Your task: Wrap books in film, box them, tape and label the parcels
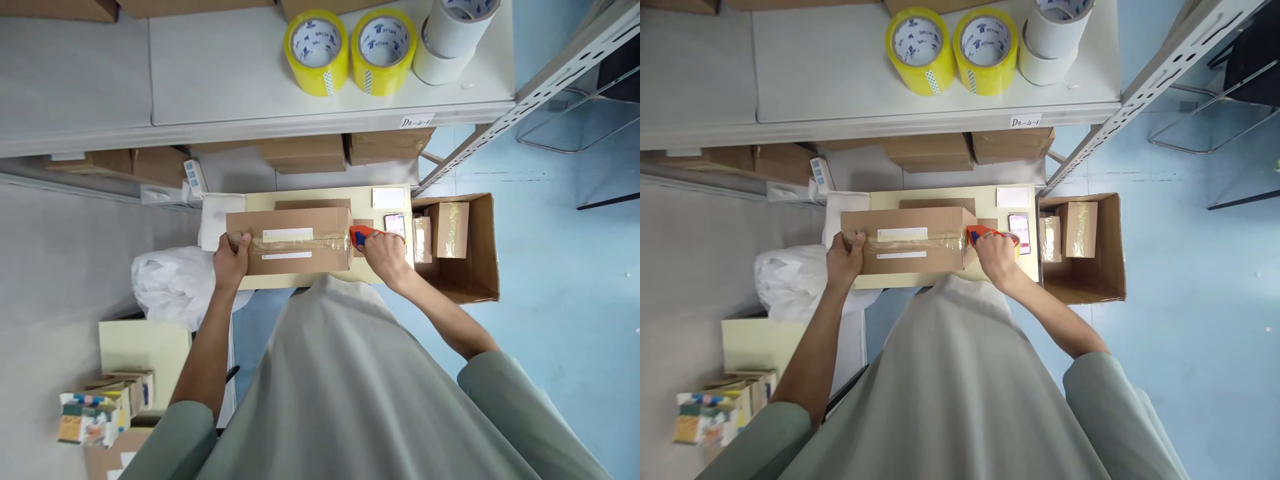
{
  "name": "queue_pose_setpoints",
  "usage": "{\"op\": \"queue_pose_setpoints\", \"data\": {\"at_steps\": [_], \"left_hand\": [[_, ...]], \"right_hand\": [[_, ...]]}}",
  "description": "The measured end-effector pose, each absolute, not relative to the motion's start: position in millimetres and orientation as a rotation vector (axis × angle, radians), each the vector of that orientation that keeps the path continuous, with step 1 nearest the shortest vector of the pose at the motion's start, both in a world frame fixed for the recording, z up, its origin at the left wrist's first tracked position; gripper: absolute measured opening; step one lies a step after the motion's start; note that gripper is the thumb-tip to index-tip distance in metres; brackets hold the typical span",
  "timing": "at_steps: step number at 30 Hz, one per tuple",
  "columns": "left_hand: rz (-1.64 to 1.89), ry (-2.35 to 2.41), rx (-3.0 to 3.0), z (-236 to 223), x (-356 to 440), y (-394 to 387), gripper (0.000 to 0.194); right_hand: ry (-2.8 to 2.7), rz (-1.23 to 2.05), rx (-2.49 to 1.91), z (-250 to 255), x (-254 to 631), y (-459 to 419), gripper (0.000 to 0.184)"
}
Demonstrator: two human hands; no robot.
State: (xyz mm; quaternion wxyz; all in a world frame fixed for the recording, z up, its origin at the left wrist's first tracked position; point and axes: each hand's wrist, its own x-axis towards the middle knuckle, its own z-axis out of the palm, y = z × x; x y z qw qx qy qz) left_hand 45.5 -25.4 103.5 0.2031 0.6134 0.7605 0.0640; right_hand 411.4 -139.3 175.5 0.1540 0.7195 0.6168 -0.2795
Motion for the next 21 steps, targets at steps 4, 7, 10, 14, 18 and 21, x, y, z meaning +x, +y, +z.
{"op": "queue_pose_setpoints", "data": {"at_steps": [4, 7, 10, 14, 18, 21], "left_hand": [[0.263, 2.057, 1.744, 99, 36, -23, 0.03], [0.294, 2.01, 1.748, 95, 26, -18, 0.033], [0.298, 2.011, 1.674, 92, 17, -12, 0.044], [0.488, 1.974, 1.662, 94, 17, -2, 0.061], [0.739, 1.801, 1.824, 118, 40, 9, 0.079], [0.892, 1.515, 1.932, 149, 71, 18, 0.075]], "right_hand": [[1.602, -0.805, 2.238, 156, 404, -152, 0.046], [1.446, -0.79, 2.404, 149, 407, -165, 0.049], [1.302, -0.77, 2.549, 152, 412, -179, 0.05], [1.215, -0.739, 2.671, 175, 416, -187, 0.05], [1.367, -0.658, 2.749, 207, 412, -175, 0.05], [1.555, -0.586, 2.8, 229, 400, -150, 0.05]]}}
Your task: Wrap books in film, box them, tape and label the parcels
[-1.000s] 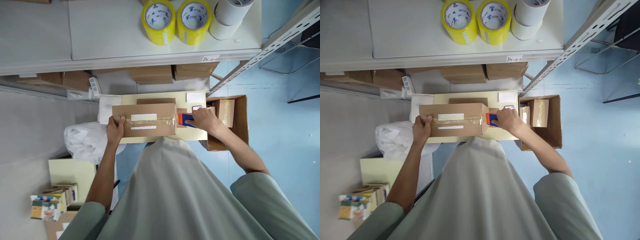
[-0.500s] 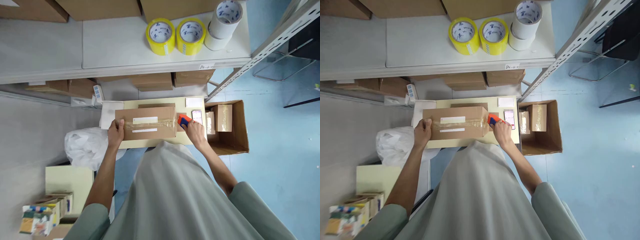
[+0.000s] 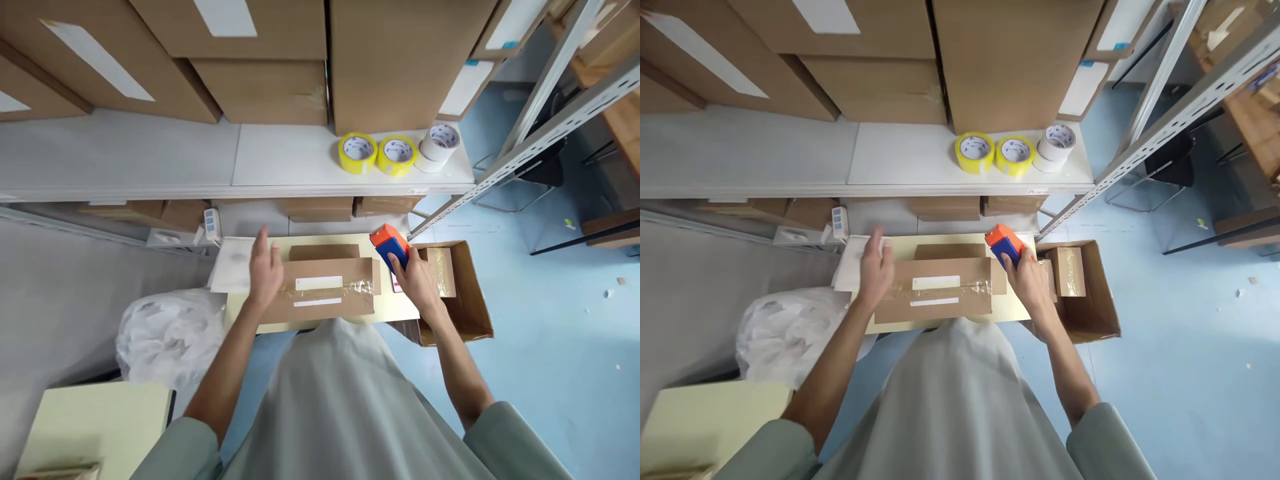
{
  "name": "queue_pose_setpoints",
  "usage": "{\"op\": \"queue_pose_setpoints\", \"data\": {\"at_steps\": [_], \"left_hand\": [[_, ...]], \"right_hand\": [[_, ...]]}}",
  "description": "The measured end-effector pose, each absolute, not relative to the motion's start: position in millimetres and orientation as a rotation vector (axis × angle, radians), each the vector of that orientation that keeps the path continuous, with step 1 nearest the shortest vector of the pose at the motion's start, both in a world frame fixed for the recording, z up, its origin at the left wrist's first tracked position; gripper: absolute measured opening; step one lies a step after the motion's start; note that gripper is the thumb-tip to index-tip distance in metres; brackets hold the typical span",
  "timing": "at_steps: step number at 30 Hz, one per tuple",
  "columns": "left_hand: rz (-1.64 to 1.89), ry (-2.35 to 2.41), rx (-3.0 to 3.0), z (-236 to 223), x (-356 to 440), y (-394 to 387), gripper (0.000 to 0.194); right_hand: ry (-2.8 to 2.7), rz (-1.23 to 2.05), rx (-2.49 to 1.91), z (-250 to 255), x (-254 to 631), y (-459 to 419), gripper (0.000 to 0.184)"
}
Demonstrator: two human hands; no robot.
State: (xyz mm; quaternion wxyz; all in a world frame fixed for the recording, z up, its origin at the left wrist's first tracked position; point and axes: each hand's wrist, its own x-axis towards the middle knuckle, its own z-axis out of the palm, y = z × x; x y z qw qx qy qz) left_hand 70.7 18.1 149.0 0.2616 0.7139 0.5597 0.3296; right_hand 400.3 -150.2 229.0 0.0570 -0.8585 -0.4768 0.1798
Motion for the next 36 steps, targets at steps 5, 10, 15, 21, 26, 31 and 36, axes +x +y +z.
{"op": "queue_pose_setpoints", "data": {"at_steps": [5, 10, 15, 21, 26, 31, 36], "left_hand": [[0.998, 0.992, 2.083, 193, 126, 42, 0.063], [1.063, 0.923, 2.119, 216, 149, 83, 0.053], [1.131, 0.962, 2.127, 232, 126, 110, 0.041], [1.137, 1.039, 2.097, 230, 85, 106, 0.041], [1.08, 1.23, 1.959, 183, 28, 60, 0.055], [0.825, 1.575, 1.56, 123, -22, -16, 0.07], [0.399, 1.723, 1.517, 122, -4, -57, 0.093]], "right_hand": [[-1.683, 0.317, -2.375, 261, 360, -71, 0.049], [-1.902, 0.185, -2.234, 277, 323, 32, 0.048], [-2.098, 0.052, -2.11, 265, 304, 107, 0.049], [-2.055, 0.036, -2.146, 246, 293, 140, 0.049], [-1.837, -0.052, -2.032, 226, 309, 85, 0.053], [-1.581, 0.176, -2.057, 184, 328, -67, 0.069], [-1.163, 0.629, -2.394, 150, 306, -169, 0.108]]}}
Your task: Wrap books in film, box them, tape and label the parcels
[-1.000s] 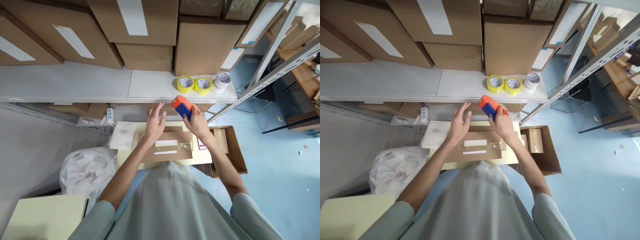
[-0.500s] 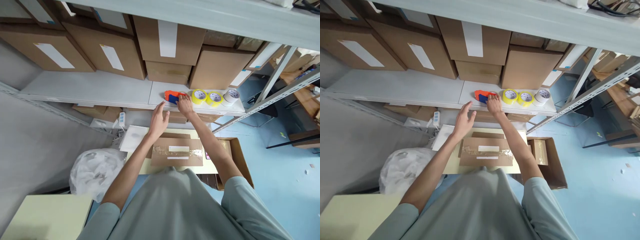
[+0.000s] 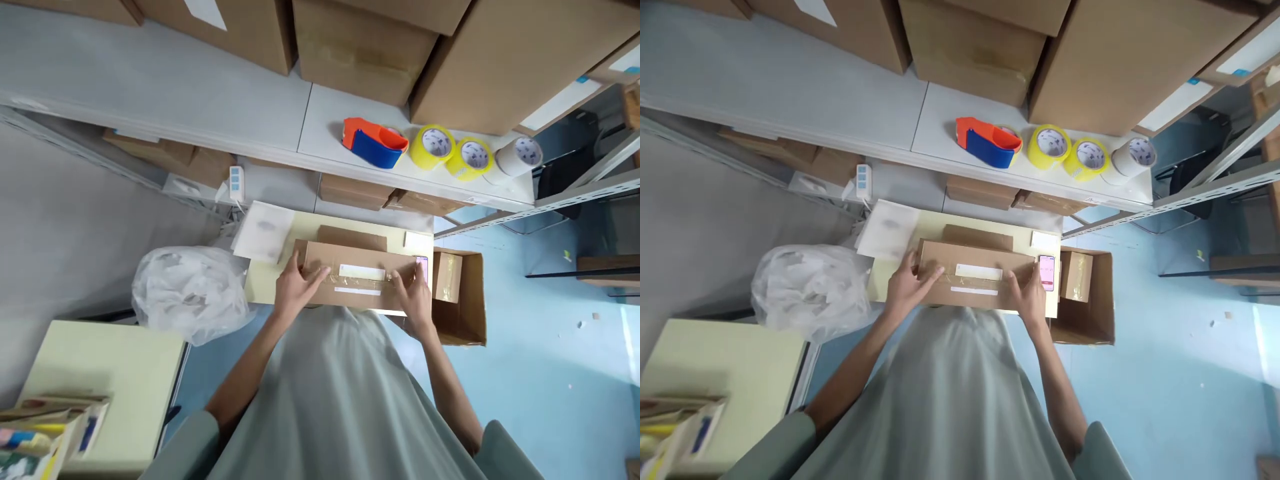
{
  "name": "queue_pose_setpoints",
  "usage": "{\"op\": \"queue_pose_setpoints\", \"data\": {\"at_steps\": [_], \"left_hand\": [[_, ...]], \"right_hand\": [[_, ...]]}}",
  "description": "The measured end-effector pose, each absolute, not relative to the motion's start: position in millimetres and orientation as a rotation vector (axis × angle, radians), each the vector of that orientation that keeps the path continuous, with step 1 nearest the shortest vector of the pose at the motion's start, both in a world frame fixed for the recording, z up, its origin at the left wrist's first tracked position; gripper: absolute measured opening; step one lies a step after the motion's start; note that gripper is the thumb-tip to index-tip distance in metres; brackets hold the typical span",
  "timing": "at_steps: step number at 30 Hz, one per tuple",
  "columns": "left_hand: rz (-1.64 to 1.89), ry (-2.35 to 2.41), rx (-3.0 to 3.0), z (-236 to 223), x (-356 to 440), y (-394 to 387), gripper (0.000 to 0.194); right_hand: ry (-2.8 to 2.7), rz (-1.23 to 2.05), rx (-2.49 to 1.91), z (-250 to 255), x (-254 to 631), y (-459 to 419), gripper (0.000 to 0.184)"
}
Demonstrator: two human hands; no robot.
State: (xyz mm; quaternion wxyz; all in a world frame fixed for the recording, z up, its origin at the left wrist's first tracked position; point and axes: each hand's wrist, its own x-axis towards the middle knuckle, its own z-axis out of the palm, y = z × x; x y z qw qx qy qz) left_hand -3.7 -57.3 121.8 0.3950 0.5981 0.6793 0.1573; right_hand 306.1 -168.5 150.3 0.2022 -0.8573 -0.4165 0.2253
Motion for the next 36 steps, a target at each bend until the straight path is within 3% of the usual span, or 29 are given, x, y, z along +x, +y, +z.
{"op": "queue_pose_setpoints", "data": {"at_steps": [4, 8, 10, 18, 23, 29, 32, 36], "left_hand": [[0.199, 1.838, 1.586, 122, 17, -59, 0.094], [0.21, 1.828, 1.609, 106, 11, -46, 0.058], [0.224, 1.77, 1.619, 101, 4, -36, 0.051], [0.27, 1.521, 1.56, 103, -14, -12, 0.063], [0.346, 1.347, 1.551, 138, -29, -22, 0.078], [0.411, 1.302, 1.564, 185, -59, -38, 0.071], [0.377, 1.234, 1.505, 176, -72, -48, 0.067], [0.351, 1.233, 1.272, 128, -73, -68, 0.071]], "right_hand": [[-0.981, 0.649, -2.484, 135, 292, -170, 0.124], [-0.881, 0.734, -2.374, 127, 305, -160, 0.099], [-0.858, 0.796, -2.244, 123, 317, -160, 0.086], [-0.87, 0.825, -2.047, 115, 330, -166, 0.08], [-0.918, 0.875, -2.03, 153, 332, -188, 0.075], [-0.827, 0.895, -1.836, 200, 340, -219, 0.065], [-0.798, 0.945, -1.82, 193, 345, -231, 0.071], [-0.803, 1.185, -1.813, 157, 342, -245, 0.07]]}}
